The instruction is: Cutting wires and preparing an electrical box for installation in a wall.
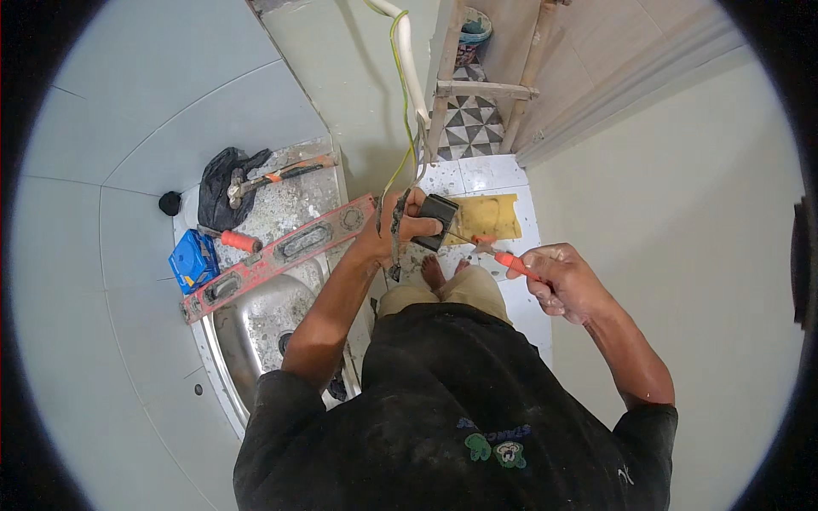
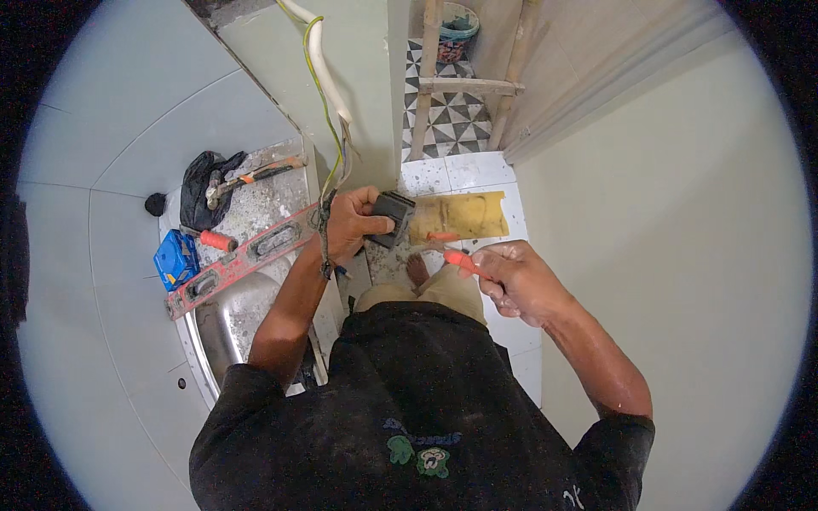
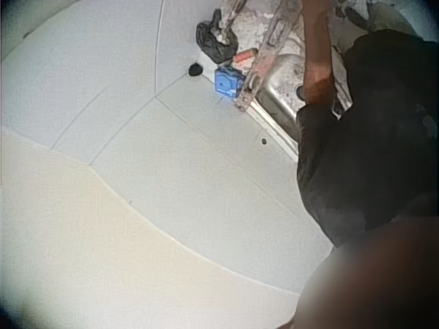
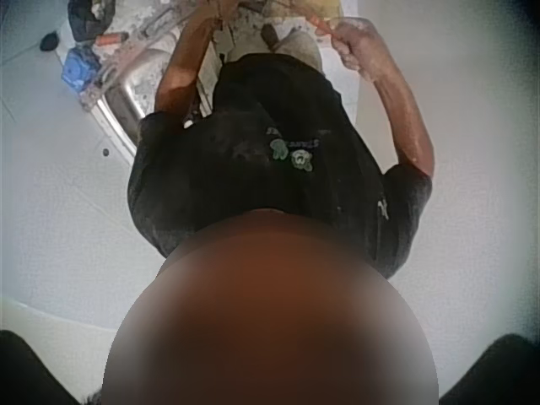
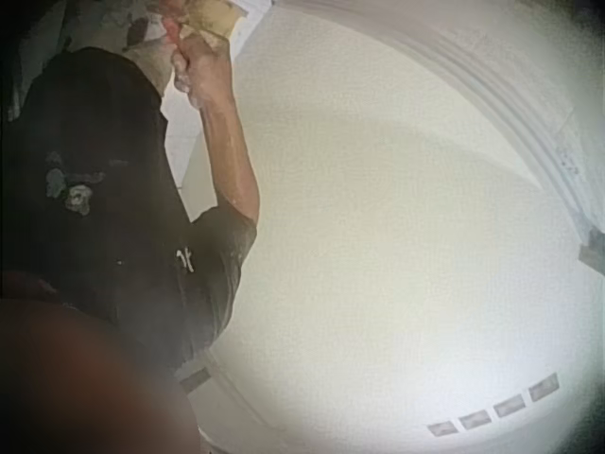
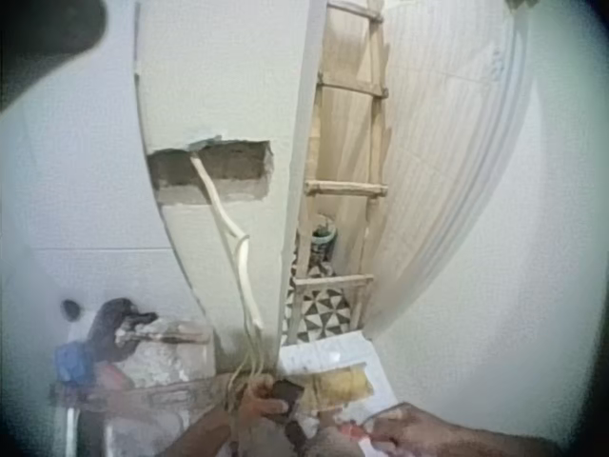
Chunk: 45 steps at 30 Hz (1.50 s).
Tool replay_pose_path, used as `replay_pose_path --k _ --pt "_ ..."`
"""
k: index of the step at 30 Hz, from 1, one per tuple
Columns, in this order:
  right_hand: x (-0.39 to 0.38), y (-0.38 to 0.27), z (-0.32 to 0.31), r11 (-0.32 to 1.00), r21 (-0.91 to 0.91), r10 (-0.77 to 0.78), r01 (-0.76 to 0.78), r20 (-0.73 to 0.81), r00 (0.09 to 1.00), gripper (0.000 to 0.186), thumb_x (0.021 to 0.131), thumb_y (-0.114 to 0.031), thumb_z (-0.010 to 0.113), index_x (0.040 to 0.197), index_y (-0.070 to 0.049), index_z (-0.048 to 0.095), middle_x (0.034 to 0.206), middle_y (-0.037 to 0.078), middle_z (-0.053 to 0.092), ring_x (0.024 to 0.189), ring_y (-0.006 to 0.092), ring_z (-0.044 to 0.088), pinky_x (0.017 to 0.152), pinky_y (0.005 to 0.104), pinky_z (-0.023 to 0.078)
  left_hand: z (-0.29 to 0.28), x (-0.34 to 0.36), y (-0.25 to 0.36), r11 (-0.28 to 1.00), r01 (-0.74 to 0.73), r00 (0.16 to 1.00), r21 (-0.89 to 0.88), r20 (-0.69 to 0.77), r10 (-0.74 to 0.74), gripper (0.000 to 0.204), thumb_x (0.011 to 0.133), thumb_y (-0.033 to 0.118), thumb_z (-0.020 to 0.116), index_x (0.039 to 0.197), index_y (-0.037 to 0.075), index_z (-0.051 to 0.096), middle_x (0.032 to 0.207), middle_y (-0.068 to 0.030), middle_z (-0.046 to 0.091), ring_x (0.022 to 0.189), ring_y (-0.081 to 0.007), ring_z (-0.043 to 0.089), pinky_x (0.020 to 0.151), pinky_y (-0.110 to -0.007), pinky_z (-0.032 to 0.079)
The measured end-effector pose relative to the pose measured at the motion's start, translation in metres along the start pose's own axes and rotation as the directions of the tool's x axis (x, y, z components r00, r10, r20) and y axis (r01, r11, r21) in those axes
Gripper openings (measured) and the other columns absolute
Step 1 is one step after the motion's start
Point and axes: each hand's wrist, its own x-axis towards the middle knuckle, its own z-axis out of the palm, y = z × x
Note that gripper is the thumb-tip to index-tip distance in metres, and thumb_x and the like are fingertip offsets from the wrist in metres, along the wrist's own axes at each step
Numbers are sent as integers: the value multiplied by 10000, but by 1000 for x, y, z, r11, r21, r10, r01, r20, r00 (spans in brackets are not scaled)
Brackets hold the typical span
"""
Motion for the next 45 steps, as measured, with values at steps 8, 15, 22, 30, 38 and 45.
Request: replay_pose_path --k 8,15,22,30,38,45 --pt "16 41 4 284 -789 -774 544 146 616 232 852 -93 631 1073 -32 665 642 139 533 538 276 539 534 364 468 -10 4 5 998 67 997 14 -44 -66 245 718 109 777 830 29 575 767 -32 621 666 -93 577 599 -255 460" --pt "32 29 -12 52 -857 -904 513 178 389 258 772 9 680 1019 -69 681 764 99 554 599 270 561 550 376 468 -8 1 8 996 84 996 16 12 -85 261 691 110 789 844 26 596 771 -24 617 670 -101 564 590 -254 429" --pt "19 12 -13 458 -771 -713 443 -21 701 251 743 -30 739 985 -39 673 690 81 571 545 209 526 552 333 451 1 -3 13 989 148 987 11 59 -148 247 739 -5 729 950 -1 601 901 -66 675 781 -125 647 747 -285 537" --pt "10 -7 -26 965 -238 -120 112 -21 993 151 848 -122 675 940 -4 656 618 11 530 459 78 425 428 247 362 14 -15 29 992 98 995 84 28 -100 290 737 38 725 1001 -24 622 878 -67 680 778 -115 630 713 -263 499" --pt "5 1 -12 945 323 17 -53 110 994 101 857 -69 617 935 -6 602 576 8 486 410 47 356 352 213 276 6 -13 34 992 32 995 126 94 -44 239 720 13 743 876 42 564 816 -9 635 710 -60 576 646 -223 478" --pt "-4 30 5 53 -816 -758 576 343 555 166 799 -23 656 955 -24 597 650 106 525 515 251 498 510 365 447 7 -6 28 985 80 996 156 36 -86 206 710 54 749 827 22 582 751 -17 619 648 -83 567 582 -239 447"
